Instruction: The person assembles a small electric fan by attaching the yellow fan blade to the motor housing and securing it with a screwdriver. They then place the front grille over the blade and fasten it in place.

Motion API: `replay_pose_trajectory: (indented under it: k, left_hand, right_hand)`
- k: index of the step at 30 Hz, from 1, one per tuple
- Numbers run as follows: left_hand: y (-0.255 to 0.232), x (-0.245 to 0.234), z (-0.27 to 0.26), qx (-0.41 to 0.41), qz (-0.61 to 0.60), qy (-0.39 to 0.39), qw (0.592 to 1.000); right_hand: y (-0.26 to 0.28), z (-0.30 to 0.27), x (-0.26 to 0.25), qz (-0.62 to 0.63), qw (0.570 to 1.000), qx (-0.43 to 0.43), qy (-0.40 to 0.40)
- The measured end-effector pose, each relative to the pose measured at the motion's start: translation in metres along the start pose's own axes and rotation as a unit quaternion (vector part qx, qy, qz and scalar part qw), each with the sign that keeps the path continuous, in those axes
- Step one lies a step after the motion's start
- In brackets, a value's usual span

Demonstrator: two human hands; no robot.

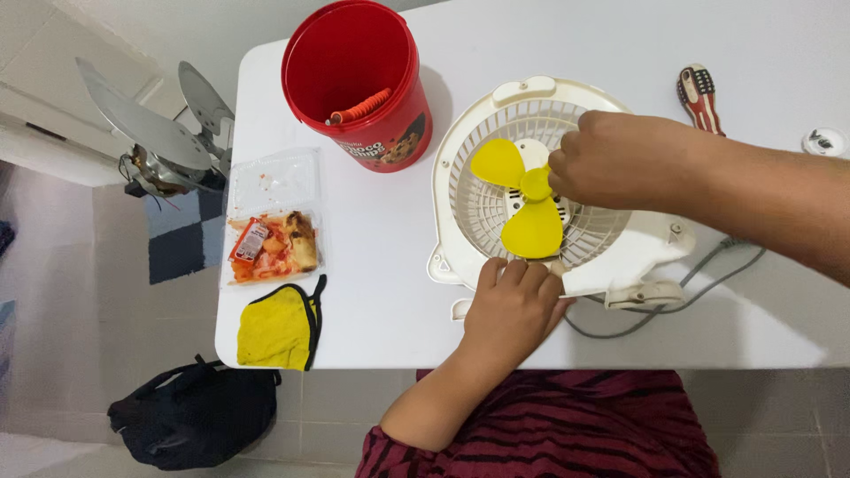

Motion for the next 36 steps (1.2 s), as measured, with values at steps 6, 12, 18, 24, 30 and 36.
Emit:
replay_pose_trajectory:
  k: [6, 12, 18, 24, 30, 36]
  left_hand:
    - [-0.001, 0.001, 0.001, -0.003, 0.0, -0.002, 1.0]
    - [0.0, -0.001, 0.002, -0.002, 0.006, -0.011, 1.0]
    - [0.002, -0.001, 0.002, -0.007, -0.005, -0.005, 1.0]
    - [0.03, -0.012, -0.009, 0.046, -0.065, -0.004, 0.997]
    - [0.065, -0.033, -0.019, 0.08, -0.042, 0.023, 0.996]
    - [0.068, -0.098, -0.02, -0.017, -0.06, -0.045, 0.997]
  right_hand:
    - [0.002, 0.013, 0.006, 0.073, 0.997, 0.033, -0.007]
    - [0.003, 0.015, 0.003, 0.181, 0.972, 0.146, 0.025]
    - [0.006, 0.026, -0.001, 0.178, 0.962, 0.189, 0.08]
    - [0.027, 0.008, -0.018, 0.229, 0.93, 0.269, 0.104]
    - [0.04, -0.017, -0.052, 0.236, 0.928, 0.275, 0.084]
    - [0.053, -0.11, -0.041, 0.33, 0.837, 0.433, -0.062]
Point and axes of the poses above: each hand's wrist, its own z-axis towards the middle knuckle, its own x-axis out of the palm, y = z × x, the point moved 1 cm from there along z, towards the middle knuckle, and after that the axes turned 8 degrees about -y, right-handed, at the moved point
